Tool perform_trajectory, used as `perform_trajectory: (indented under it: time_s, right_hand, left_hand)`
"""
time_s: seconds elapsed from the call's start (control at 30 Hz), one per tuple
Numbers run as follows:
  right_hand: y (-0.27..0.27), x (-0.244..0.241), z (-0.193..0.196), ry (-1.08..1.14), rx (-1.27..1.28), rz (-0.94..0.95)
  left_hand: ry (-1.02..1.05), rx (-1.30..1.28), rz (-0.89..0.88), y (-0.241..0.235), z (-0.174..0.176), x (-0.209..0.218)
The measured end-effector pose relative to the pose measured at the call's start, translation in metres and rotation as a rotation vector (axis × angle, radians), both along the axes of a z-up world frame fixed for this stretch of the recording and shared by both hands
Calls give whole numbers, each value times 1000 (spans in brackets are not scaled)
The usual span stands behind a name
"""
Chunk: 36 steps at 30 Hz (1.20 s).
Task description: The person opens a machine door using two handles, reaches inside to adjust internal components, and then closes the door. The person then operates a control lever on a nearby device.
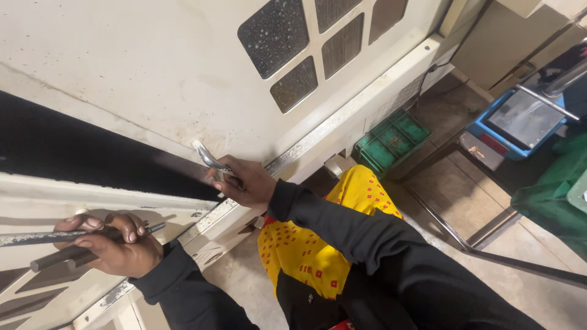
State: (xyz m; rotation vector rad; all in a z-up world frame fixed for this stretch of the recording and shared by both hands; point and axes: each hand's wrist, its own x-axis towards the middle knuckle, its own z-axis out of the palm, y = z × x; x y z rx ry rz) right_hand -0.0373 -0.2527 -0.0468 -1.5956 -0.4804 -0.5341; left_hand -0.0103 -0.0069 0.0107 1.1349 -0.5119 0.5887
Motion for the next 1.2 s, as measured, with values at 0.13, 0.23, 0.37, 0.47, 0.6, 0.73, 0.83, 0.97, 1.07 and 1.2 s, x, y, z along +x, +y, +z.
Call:
perform_trajectory:
  time_s: [0.13,0.23,0.37,0.47,0.6,0.73,0.83,0.97,1.07,1.2]
  right_hand:
    - [0,-1,2,29,28,32]
    - [0,-3,4,29,29,25]
    - [-1,-4,5,27,51,44]
    - [0,-2,3,43,19,27]
    - [1,0,1,48,33,32]
    - [2,1,-1,17,15,-5]
    - [2,2,-3,9,-14,-30]
    - [3,3,-3,-3,-19,-66]
    - [4,2,0,-2,-15,-69]
    - [4,-2,4,39,-11,-69]
  left_hand:
    - [-11,0,3,-2,-1,-1]
    - [-6,17,20,-1,0,-1]
    - [-1,9,8,-1,-1,-1]
    - [-4,-4,-7,1,-2,-1]
    - [-22,11,-7,2,-3,1]
    - [-23,-4,-15,2,-4,2]
    - [-3,-10,-7,3,-5,2]
    - [-5,6,-6,2,-2,0]
    - [-14,4,-17,-1,2,-1]
    - [0,-7,-19,-6,7,-4]
